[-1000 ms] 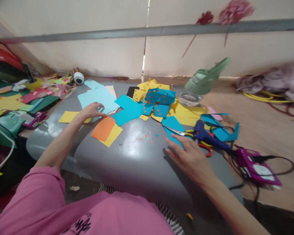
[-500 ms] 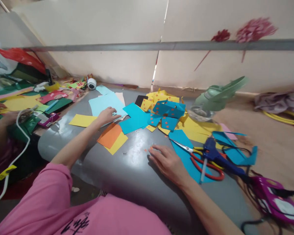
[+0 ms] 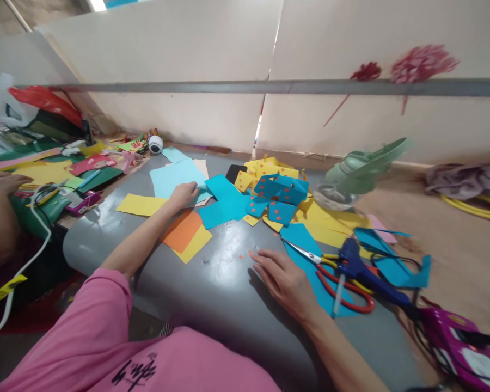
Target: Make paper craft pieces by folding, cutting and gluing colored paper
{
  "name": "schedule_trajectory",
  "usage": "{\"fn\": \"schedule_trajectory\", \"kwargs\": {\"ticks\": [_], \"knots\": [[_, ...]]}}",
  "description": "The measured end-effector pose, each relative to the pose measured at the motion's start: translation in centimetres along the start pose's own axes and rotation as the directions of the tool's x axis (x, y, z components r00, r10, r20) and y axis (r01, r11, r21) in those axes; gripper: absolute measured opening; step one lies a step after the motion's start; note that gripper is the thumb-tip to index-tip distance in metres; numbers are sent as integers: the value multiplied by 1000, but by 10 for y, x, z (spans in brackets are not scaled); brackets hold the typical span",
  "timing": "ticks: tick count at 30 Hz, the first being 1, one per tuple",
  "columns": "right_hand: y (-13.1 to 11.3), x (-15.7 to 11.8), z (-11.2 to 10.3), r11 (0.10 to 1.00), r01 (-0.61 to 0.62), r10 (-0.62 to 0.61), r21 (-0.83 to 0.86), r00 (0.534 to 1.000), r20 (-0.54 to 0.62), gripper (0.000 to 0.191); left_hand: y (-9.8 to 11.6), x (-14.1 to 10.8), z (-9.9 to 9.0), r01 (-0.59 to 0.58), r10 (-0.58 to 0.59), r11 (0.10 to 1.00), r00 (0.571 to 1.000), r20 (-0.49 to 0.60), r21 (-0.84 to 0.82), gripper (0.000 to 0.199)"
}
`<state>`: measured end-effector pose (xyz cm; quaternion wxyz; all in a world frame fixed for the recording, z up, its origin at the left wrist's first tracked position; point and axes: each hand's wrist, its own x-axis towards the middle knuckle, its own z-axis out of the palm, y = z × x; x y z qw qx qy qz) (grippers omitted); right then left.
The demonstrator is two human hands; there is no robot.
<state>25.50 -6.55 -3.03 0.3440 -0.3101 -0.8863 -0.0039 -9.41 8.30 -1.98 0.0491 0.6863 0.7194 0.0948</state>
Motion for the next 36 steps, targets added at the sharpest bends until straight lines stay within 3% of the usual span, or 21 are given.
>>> {"fn": "schedule_trajectory", "kwargs": {"ticks": [4,9,13,17,24,36], "knots": [[0,0,-1,999,-43,42,25,999,23,20,-26,1,-18,37,-38,995,999,-12,-88,24],[2,1,-1,999,-24,23,36,999,26,18,-47,-12,-28,-4,12,971,999,33,-237,28],[6,1,1,999,3,-5,34,999,40,17,-47,-22,-25,-58,93,944,991,94,-325,29],[9,1,2,999,4,-7,42,998,57,19,-48,-26,-25,-145,221,916,960,170,-373,48],[8,0,2,999,-10,8,34,998,62,19,-50,-28,-23,-312,377,905,903,206,-289,56],[0,1,-4,995,-80,75,62,995,71,21,-54,-22,-20,-307,375,903,905,202,-301,36]]}}
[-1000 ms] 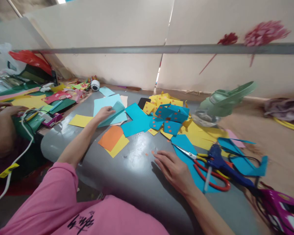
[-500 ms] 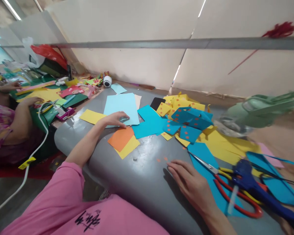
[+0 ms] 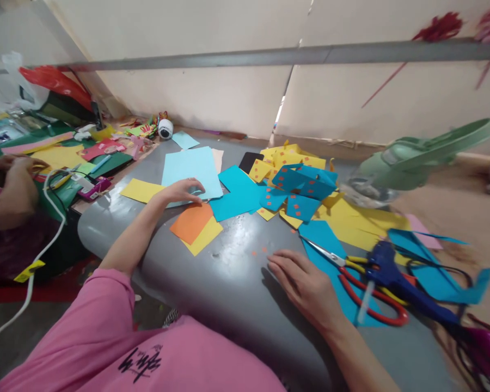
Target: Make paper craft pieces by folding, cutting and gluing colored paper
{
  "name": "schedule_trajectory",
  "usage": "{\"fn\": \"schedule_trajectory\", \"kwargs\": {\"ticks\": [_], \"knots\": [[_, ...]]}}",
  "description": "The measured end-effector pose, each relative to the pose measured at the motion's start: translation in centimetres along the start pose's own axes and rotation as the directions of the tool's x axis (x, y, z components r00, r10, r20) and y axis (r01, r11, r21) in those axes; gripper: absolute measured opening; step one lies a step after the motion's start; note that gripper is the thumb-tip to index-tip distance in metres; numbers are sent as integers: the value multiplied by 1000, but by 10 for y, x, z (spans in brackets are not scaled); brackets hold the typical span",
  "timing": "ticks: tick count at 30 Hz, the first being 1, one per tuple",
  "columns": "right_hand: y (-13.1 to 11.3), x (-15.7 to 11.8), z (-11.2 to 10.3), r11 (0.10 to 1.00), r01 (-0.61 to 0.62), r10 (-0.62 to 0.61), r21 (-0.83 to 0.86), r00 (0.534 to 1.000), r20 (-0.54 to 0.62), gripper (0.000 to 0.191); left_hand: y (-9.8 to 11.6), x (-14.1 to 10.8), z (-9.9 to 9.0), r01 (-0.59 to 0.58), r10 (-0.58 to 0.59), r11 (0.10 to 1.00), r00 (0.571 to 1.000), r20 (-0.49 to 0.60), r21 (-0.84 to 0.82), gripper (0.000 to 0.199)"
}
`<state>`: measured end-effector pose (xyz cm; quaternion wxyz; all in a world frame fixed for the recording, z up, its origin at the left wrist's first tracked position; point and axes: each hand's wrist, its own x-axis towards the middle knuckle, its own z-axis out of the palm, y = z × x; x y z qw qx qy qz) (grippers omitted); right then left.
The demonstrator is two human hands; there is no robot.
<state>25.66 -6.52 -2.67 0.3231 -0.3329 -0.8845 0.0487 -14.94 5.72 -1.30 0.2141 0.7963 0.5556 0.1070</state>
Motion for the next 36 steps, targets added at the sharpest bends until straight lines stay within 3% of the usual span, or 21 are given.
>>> {"fn": "schedule_trajectory", "kwargs": {"ticks": [6,16,24,28,31,33,35,36], "knots": [[-3,0,0,1000,-1,1,-10,1000,-6,21,3,-2,0,14,-14,1000,1000,-1,3,46],[-4,0,-1,1000,-20,20,-23,1000,8,22,4,-4,-2,30,-30,999,999,-13,-26,38],[-4,1,1,999,4,-4,-32,1000,1,21,8,-9,0,102,-110,991,988,-108,-83,16],[-4,2,0,999,15,-15,-31,1000,-2,20,12,-11,-7,232,-246,969,922,-299,-81,20],[-5,1,0,1000,6,-6,-25,1000,-4,19,22,-19,-23,293,-301,951,813,-499,-96,22],[-6,1,0,1000,4,-4,-16,1000,-7,19,36,-32,-34,269,-271,958,727,-631,-101,17],[-6,0,0,1000,6,-6,-4,1000,-7,20,58,-50,-36,197,-186,979,725,-663,-59,17],[-6,0,-1,1000,6,-6,1,1000,-6,21,72,-60,-33,178,-160,983,746,-646,-39,17]]}}
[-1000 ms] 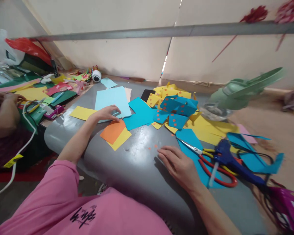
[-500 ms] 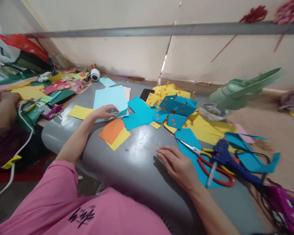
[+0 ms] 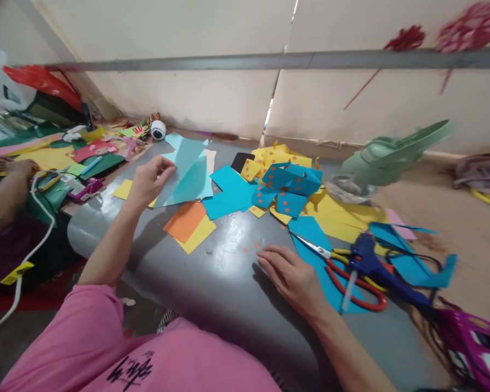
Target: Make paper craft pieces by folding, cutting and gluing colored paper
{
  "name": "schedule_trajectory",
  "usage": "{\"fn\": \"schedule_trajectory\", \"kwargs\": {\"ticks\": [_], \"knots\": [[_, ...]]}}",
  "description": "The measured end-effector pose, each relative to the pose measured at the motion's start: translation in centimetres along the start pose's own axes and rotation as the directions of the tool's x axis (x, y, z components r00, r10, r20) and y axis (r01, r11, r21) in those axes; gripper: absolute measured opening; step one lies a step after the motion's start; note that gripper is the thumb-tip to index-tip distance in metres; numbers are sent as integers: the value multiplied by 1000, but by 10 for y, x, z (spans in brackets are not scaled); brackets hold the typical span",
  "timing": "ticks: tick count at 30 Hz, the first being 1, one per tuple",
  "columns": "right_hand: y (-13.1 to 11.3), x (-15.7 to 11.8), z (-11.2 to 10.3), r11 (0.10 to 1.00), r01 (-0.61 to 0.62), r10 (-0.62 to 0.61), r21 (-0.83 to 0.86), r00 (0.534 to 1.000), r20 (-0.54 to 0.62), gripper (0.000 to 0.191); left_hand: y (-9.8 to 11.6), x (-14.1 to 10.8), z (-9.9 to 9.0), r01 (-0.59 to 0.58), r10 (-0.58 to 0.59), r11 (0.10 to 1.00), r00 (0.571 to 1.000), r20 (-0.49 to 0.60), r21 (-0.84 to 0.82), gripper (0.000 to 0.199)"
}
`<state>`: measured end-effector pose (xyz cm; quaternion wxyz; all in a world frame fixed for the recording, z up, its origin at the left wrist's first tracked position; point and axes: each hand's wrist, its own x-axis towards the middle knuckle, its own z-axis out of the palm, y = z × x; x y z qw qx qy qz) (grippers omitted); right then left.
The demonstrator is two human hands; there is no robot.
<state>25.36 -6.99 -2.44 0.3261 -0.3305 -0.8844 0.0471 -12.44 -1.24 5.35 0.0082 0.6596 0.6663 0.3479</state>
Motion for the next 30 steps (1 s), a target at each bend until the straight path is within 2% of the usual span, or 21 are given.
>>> {"fn": "schedule_trajectory", "kwargs": {"ticks": [2,3,6,8,10,12,17,20,24,30], "knots": [[0,0,-1,1000,-18,18,12,1000,6,22,25,-30,-2,-38,33,998,993,115,41,19],[1,0,-1,999,-37,37,19,999,12,23,38,-46,2,-52,36,996,975,219,67,20],[2,0,-1,991,-123,121,49,992,34,28,70,-95,29,-115,52,988,880,472,106,20],[4,0,1,983,-171,168,68,985,49,31,82,-120,54,-176,123,983,837,533,50,28],[6,-1,3,977,-197,192,85,979,60,31,89,-137,75,-251,217,968,806,550,-13,34],[9,-1,6,975,-199,193,98,979,69,30,92,-147,88,-307,261,952,791,554,-11,34],[12,0,8,991,-89,80,99,993,91,29,99,-152,97,-397,309,916,781,543,49,18],[13,1,6,997,-4,-2,83,997,71,24,101,-149,100,-409,311,909,792,525,79,18],[15,2,5,996,47,-50,79,998,38,18,99,-147,105,-392,301,915,819,488,94,16],[16,3,9,989,128,-132,68,989,71,19,97,-145,104,-368,289,924,852,437,106,24]]}}
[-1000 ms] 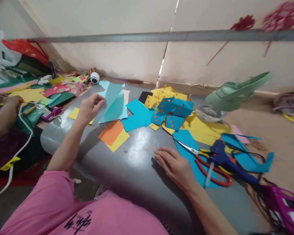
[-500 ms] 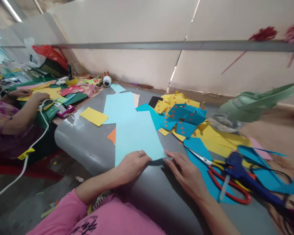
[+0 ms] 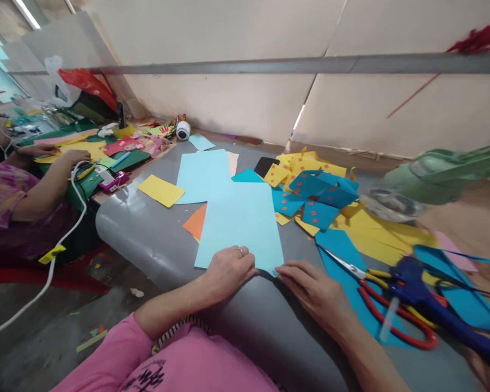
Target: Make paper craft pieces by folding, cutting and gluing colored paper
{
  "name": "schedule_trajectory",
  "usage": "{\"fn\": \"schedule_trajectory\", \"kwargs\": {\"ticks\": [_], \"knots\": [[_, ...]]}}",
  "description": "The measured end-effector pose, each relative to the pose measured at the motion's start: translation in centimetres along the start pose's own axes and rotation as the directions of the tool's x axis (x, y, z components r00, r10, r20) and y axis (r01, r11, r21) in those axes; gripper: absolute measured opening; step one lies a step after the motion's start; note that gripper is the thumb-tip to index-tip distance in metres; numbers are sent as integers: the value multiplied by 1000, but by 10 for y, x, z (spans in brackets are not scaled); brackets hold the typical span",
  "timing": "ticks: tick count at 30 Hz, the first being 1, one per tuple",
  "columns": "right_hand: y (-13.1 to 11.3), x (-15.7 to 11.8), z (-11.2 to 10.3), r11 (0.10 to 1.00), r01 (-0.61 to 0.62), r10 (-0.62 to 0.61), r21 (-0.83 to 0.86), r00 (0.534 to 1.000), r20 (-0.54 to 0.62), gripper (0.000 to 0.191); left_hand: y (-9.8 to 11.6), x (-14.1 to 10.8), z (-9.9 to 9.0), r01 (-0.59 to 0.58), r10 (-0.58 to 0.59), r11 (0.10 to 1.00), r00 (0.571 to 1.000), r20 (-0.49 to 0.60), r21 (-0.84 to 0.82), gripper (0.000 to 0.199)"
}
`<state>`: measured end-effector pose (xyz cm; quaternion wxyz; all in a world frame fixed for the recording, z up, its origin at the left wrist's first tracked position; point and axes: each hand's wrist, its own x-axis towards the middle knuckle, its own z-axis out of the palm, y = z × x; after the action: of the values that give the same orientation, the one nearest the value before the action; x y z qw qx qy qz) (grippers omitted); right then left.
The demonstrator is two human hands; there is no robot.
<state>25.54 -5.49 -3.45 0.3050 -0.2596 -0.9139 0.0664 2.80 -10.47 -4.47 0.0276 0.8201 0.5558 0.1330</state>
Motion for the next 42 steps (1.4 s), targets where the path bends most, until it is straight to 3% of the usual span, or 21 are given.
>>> {"fn": "schedule_trajectory", "kwargs": {"ticks": [3,6,9,12,14,17,20,22,25,28,31,34,36,39,42], "knots": [[-3,0,0,997,-82,82,17,997,10,21,0,0,-5,32,-31,999,999,29,-9,26],[-7,-1,-3,961,-269,269,68,963,8,23,1,-4,-13,74,-72,997,996,55,-28,25],[-13,-2,-4,870,-476,481,125,877,-7,28,-5,-15,-22,134,-134,990,991,17,-37,13],[-17,-2,-3,727,-648,671,229,740,-37,32,-25,-31,-35,219,-221,968,975,-3,-125,15],[-18,-1,-3,641,-689,740,337,672,-31,34,-43,-40,-44,268,-295,929,952,-75,-257,16],[-20,0,-1,554,-679,775,482,632,-2,36,-66,-46,-53,272,-360,816,930,-80,-509,24],[-19,-1,-2,590,-659,753,467,658,-22,30,-71,-43,-52,301,-407,767,911,-67,-566,38],[-17,-3,-4,711,-625,677,322,732,-74,27,-66,-38,-48,304,-406,793,910,-87,-528,42],[-13,-5,-8,882,-468,470,49,875,-113,25,-56,-31,-40,237,-329,875,930,-162,-422,42],[-10,-7,-9,932,-341,336,-120,940,-64,18,-48,-28,-32,189,-248,962,907,-341,-198,42],[-7,-9,-8,914,-320,320,-248,947,-41,24,-33,-29,-28,39,-44,999,887,-460,-21,37],[-2,-13,-9,911,-338,335,-237,941,-51,30,-16,-35,-28,-250,225,968,894,-388,-15,33],[0,-14,-13,923,-360,355,-139,933,-57,30,-10,-39,-29,-356,326,933,896,-303,-49,47],[1,-15,-20,905,-425,425,23,901,-83,29,-18,-45,-32,-327,313,945,909,-274,-4,42],[4,-13,-24,869,-490,495,73,863,-104,38,-44,-50,-42,-230,227,972,884,-408,44,47]]}}
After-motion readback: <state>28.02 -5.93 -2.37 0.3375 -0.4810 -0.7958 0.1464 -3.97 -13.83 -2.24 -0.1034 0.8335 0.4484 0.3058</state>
